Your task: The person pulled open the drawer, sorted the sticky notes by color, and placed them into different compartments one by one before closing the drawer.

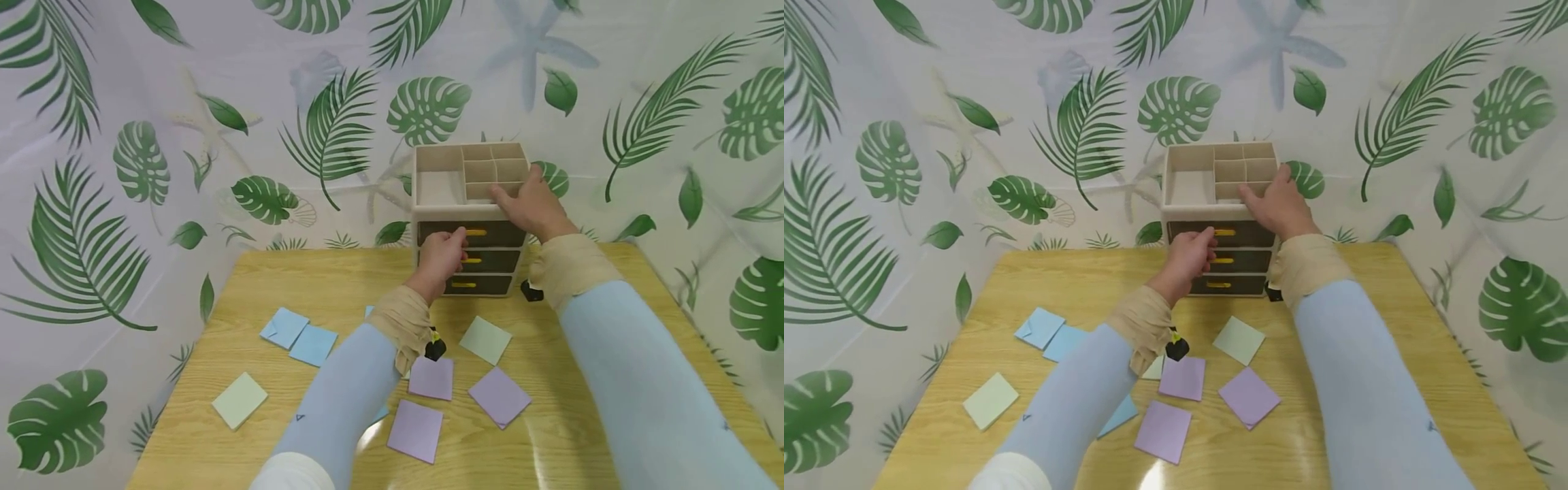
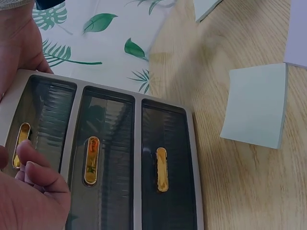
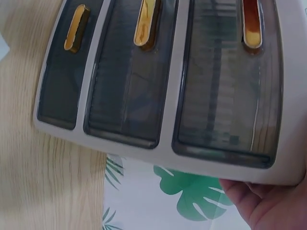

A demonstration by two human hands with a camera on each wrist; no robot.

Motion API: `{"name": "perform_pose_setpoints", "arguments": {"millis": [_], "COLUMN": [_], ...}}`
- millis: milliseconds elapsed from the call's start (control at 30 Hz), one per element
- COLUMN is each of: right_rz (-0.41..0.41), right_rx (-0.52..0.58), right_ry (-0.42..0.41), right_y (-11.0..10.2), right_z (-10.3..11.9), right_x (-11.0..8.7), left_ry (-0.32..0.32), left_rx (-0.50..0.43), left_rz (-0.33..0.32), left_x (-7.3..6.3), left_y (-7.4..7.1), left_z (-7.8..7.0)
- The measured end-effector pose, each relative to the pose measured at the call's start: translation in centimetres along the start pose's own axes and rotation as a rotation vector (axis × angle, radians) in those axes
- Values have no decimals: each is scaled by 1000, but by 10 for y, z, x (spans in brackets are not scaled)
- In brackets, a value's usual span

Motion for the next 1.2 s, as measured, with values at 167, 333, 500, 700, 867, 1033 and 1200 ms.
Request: {"name": "perform_pose_setpoints", "arguments": {"millis": [167,333,500,700,867,1033,1200], "right_rz": [45,56,62,70,79,94,115], "right_rx": [23,50,42,12,-8,-13,-21], "right_ry": [-18,-19,-17,-9,0,16,50], "right_y": [0,1,1,2,3,3,3], "right_z": [-1,-3,-4,-4,-5,-5,-5], "right_x": [0,1,1,-1,-2,-3,-2], "left_ry": [5,-20,-17,20,17,-3,-3], "left_rx": [4,16,22,21,21,13,-3], "left_rz": [1,10,12,-3,-8,-9,-21], "left_x": [4,4,4,8,6,4,2], "left_y": [0,0,-1,-2,-2,-2,-2], "left_z": [-4,-3,-5,-2,-2,0,0]}}
Point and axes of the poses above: each hand's wrist, its own x-axis towards the middle knuckle, its own y-axis out of the palm, z = x × y, the point moved 9 cm from there along x, towards the middle knuckle, and after that the axes turned 15 degrees about x, right-handed, at the moved point
